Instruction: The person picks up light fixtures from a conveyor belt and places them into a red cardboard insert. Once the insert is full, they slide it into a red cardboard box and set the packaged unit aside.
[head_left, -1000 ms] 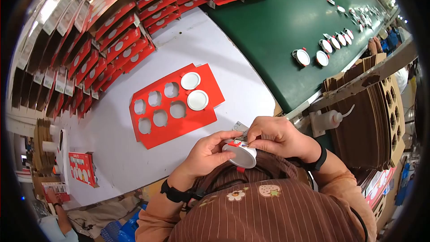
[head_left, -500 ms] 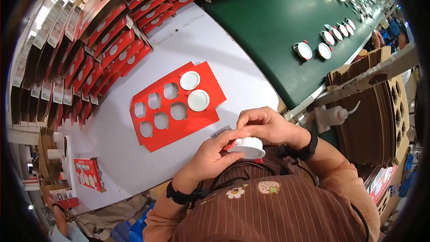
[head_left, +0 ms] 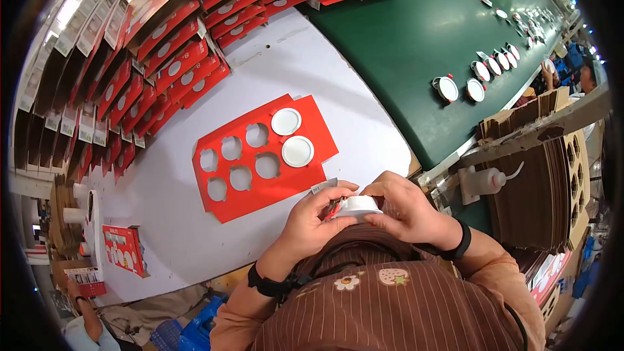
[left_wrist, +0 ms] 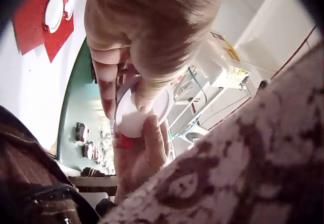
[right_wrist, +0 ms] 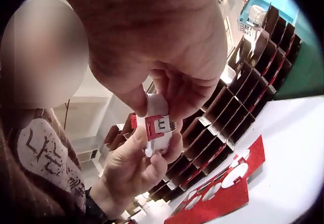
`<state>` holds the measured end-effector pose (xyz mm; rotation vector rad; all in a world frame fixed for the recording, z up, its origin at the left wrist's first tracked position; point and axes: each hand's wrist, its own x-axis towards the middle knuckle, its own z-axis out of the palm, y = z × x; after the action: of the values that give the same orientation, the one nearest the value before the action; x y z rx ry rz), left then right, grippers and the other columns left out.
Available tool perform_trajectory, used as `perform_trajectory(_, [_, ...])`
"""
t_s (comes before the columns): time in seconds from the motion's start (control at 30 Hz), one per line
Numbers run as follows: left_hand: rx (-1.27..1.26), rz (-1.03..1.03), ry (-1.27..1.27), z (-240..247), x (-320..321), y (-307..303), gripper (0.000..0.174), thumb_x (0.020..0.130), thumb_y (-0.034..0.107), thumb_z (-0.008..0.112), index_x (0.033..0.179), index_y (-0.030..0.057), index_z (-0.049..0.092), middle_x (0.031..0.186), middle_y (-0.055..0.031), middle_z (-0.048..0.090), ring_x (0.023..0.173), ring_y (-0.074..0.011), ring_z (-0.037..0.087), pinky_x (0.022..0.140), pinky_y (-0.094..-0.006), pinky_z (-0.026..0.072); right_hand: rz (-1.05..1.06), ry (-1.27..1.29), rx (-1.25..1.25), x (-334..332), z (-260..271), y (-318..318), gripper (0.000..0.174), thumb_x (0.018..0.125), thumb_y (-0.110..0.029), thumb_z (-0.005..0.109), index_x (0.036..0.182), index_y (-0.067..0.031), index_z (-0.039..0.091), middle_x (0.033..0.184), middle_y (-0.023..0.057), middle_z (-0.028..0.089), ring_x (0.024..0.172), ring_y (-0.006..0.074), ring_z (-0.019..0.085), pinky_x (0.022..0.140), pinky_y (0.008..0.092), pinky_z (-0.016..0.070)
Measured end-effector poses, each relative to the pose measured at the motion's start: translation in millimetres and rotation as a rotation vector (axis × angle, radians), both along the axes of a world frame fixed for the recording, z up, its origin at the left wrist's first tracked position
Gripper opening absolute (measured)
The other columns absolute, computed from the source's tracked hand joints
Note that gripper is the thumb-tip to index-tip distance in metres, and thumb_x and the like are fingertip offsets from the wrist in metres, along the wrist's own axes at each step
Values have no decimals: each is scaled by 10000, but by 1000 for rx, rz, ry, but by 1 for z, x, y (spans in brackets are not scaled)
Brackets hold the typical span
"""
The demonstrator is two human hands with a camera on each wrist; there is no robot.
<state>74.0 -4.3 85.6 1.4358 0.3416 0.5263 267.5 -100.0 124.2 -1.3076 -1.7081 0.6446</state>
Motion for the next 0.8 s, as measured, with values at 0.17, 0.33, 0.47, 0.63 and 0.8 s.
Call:
perform_trajectory(0.17, [115,76,56,-12,-3,8,507,794,-3,711,1252,39,499,1299,-119,488,1112,-174,535,918,-289,456,-15,95,-172,0,-18,9,305,798,-51,705,1071,-14,575,835,97,543,750,206,572,673,313,472])
perform_trajectory(0.33, [-192,92,-6,-18,-11,25,692,858,123,680,1452,110,325,1445,-139,353,1252,-229,445,1007,-368,398,-69,566,-521,6,-32,13,301,889,-92,652,1136,41,542,1010,62,622,928,103,587,793,263,496])
perform_trajectory(0.47, [506,263,194,16,-14,33,550,895,265,634,1381,89,447,1434,-182,383,1355,-299,339,1082,-418,309,-79,665,-566,11,-30,17,309,900,-98,640,1158,36,536,1036,57,622,951,115,592,833,267,488])
perform_trajectory(0.63, [148,-19,112,7,-1,18,589,910,190,599,1427,56,351,1436,-132,398,1344,-232,357,1084,-389,310,-47,728,-548,7,-28,18,304,902,-88,632,1160,41,538,1050,62,622,961,119,592,839,269,486])
perform_trajectory(0.8, [284,29,68,-21,-13,38,550,962,257,537,1418,16,346,1425,-128,404,1321,-220,379,1076,-368,315,-71,705,-596,3,-25,23,283,902,-84,629,1144,44,556,1005,61,630,913,116,596,811,262,490])
